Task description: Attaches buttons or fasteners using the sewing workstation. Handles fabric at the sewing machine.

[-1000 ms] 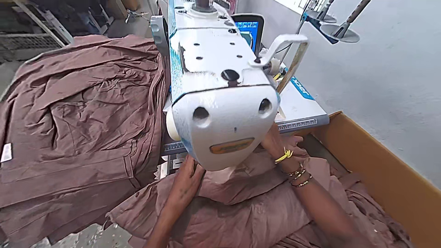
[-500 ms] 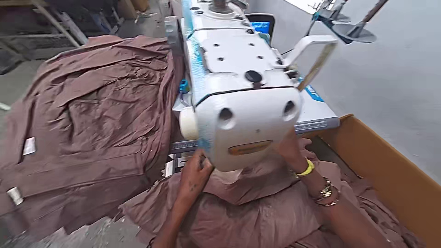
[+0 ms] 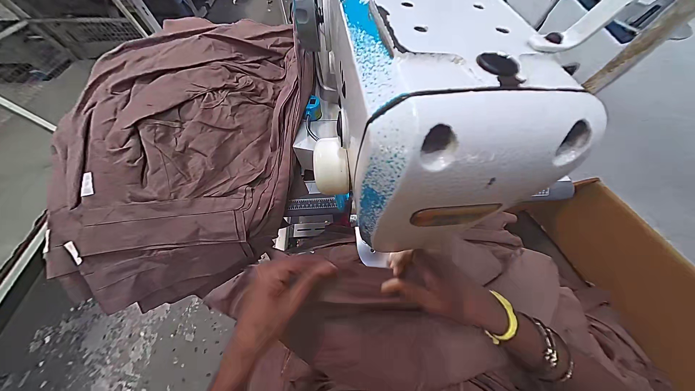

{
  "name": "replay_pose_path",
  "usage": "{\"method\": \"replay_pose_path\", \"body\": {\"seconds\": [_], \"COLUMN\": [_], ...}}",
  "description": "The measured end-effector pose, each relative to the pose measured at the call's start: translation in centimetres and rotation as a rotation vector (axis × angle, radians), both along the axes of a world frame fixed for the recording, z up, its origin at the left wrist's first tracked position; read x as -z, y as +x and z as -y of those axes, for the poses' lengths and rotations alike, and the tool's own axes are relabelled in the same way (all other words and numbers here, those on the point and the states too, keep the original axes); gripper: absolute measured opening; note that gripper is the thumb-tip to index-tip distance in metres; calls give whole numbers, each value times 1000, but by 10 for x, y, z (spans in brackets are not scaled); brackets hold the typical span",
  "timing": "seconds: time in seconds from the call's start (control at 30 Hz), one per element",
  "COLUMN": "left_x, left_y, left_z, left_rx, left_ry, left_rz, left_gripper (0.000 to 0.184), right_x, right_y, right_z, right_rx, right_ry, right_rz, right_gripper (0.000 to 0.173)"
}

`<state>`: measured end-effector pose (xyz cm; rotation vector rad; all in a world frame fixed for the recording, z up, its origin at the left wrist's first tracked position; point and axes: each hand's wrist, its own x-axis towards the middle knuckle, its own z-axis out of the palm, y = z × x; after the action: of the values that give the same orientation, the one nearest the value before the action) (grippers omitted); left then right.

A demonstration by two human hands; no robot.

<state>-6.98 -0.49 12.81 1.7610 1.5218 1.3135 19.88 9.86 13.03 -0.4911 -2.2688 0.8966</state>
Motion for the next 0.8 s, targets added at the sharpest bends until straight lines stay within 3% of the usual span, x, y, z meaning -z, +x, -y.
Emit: {"method": "replay_pose_path", "body": {"seconds": [0.13, 0.3, 0.43, 0.53, 0.63, 0.7, 0.8], "left_x": [21, 23, 24, 30, 37, 36, 26], "left_y": [-47, -38, -27, -18, -3, 8, 30], "left_z": [-9, -14, -26, -29, -32, -36, -43], "left_rx": [-266, -299, -288, -353, -300, -154, 3], "left_ry": [-176, -157, -127, -96, -4, -8, -190], "left_rz": [-110, -134, -164, -393, -530, -427, -81], "left_gripper": [33, 35, 37, 48, 42, 40, 54], "right_x": [0, 4, 8, 7, 3, 7, 12], "right_y": [9, 19, 31, 52, 75, 72, 49], "right_z": [-18, -30, -32, -42, -60, -70, -86], "right_rx": [341, 380, 485, 630, 761, 814, 799], "right_ry": [-134, -169, 12, 211, 187, 286, 412], "right_rz": [110, 68, 147, 356, 583, 510, 437], "right_gripper": [26, 23, 28, 30, 24, 21, 26]}}
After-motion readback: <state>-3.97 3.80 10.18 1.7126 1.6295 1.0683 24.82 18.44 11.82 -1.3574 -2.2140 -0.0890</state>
